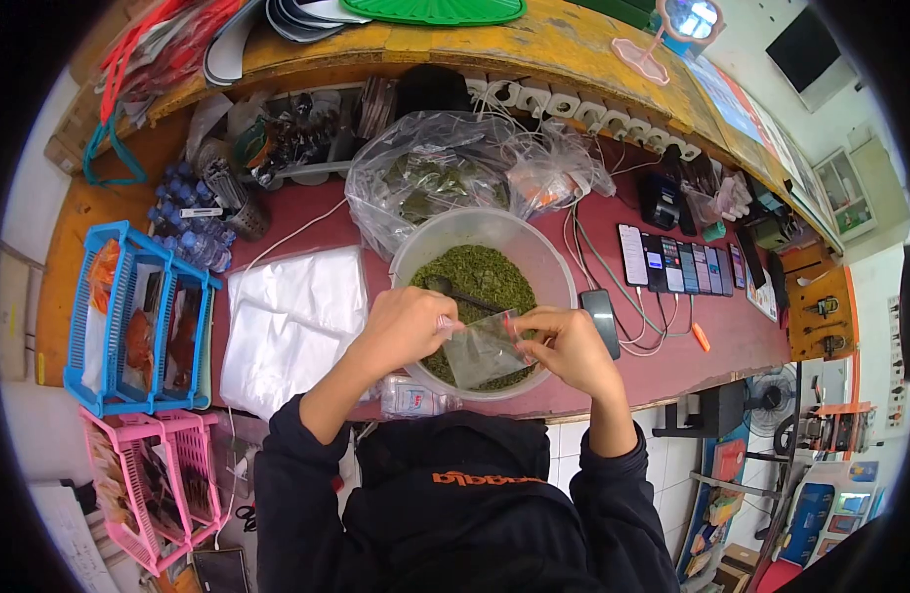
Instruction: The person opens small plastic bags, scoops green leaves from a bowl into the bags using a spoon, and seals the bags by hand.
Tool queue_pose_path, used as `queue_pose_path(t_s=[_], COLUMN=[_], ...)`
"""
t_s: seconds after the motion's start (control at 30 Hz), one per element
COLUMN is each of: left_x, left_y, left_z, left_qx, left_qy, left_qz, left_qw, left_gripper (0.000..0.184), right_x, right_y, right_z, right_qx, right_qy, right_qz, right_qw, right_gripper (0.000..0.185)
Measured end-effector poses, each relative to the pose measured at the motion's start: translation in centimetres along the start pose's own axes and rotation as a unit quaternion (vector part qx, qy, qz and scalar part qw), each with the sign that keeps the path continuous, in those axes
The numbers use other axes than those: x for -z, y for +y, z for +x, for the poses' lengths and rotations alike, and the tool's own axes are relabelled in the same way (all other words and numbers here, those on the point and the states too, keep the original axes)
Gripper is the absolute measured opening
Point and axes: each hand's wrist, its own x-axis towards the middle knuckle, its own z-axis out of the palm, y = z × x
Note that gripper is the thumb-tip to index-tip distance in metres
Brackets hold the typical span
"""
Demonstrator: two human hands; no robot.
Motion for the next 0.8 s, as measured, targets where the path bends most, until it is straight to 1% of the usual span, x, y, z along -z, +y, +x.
queue_pose_path(t_s=[0.03, 0.1, 0.13, 0.2, 0.23, 0.27, 0.3, 0.33, 0.37, 0.4, 0.47, 0.5, 0.53, 0.57, 0.6, 0.63, 0.67, 0.7, 0.77, 0.8], left_x=[0.1, -0.1, -0.5, -1.5, -1.6, -1.4, -0.9, -0.5, -0.3, 0.1, 1.3, 1.5, 1.7, 1.8, 2.0, 2.0, 2.1, 2.2, 2.0, 1.9], left_y=[0.5, 2.0, 2.7, 3.8, 3.6, 3.3, 2.7, 2.1, 1.5, 1.3, 1.0, 0.5, 0.0, -0.5, -0.9, -1.0, -1.1, -1.1, -1.1, -1.1], left_z=[0.1, 0.3, 0.5, 0.8, 0.9, 0.9, 0.6, 0.3, 0.0, -0.3, -0.7, -1.0, -1.1, -1.2, -1.5, -1.8, -2.0, -2.2, -2.2, -2.2], left_qx=[-0.001, -0.022, -0.021, -0.110, -0.120, -0.119, -0.097, -0.076, -0.037, -0.042, -0.019, -0.045, -0.046, -0.069, -0.092, -0.082, -0.081, -0.078, -0.075, -0.079], left_qy=[-0.001, 0.112, 0.111, 0.189, 0.218, 0.217, 0.242, 0.267, 0.274, 0.272, 0.309, 0.316, 0.316, 0.336, 0.354, 0.339, 0.339, 0.338, 0.338, 0.339], left_qz=[-0.001, -0.071, -0.072, -0.106, -0.087, -0.089, -0.072, -0.055, -0.078, -0.080, -0.116, -0.127, -0.127, -0.137, -0.147, -0.191, -0.192, -0.188, -0.184, -0.188], left_qw=[1.000, 0.991, 0.991, 0.970, 0.965, 0.965, 0.963, 0.959, 0.958, 0.958, 0.944, 0.939, 0.939, 0.929, 0.919, 0.918, 0.918, 0.919, 0.920, 0.918], left_gripper=[0.042, 0.050, 0.050, 0.057, 0.055, 0.055, 0.052, 0.048, 0.042, 0.042, 0.044, 0.049, 0.049, 0.051, 0.053, 0.056, 0.056, 0.057, 0.059, 0.060], right_x=[0.0, -0.4, -0.9, -1.7, -1.9, -2.0, -1.9, -1.9, -2.2, -2.4, -4.1, -5.2, -6.3, -7.0, -7.2, -7.4, -7.4, -7.6, -7.8, -7.7], right_y=[-0.3, -1.0, -1.3, -1.7, -1.8, -1.8, -1.6, -0.5, 1.7, 3.7, 5.2, 6.1, 6.8, 7.6, 7.8, 8.1, 8.4, 8.8, 9.5, 9.3], right_z=[-0.1, 0.1, 0.3, 0.6, 0.9, 1.3, 1.7, 2.7, 4.2, 5.1, 6.6, 7.4, 8.2, 8.8, 9.1, 9.3, 9.5, 9.7, 10.3, 10.4], right_qx=[-0.002, 0.007, 0.006, 0.051, 0.050, 0.064, 0.078, 0.076, 0.086, 0.094, -0.024, -0.025, -0.047, -0.067, -0.065, -0.013, 0.038, 0.037, 0.081, 0.081], right_qy=[0.000, 0.047, 0.045, 0.107, 0.105, 0.138, 0.172, 0.173, 0.178, 0.183, 0.039, 0.042, 0.000, -0.044, -0.046, -0.040, -0.033, -0.034, -0.066, -0.066], right_qz=[0.000, -0.020, -0.020, -0.045, -0.045, -0.064, -0.083, -0.084, -0.159, -0.232, -0.323, -0.324, -0.389, -0.452, -0.451, -0.454, -0.457, -0.458, -0.518, -0.518], right_qw=[1.000, 0.999, 0.999, 0.992, 0.992, 0.986, 0.978, 0.978, 0.967, 0.951, 0.945, 0.945, 0.920, 0.889, 0.889, 0.890, 0.888, 0.888, 0.849, 0.849], right_gripper=[0.026, 0.037, 0.037, 0.032, 0.032, 0.028, 0.024, 0.024, 0.020, 0.016, 0.007, 0.007, 0.006, 0.006, 0.006, 0.008, 0.009, 0.009, 0.009, 0.009])
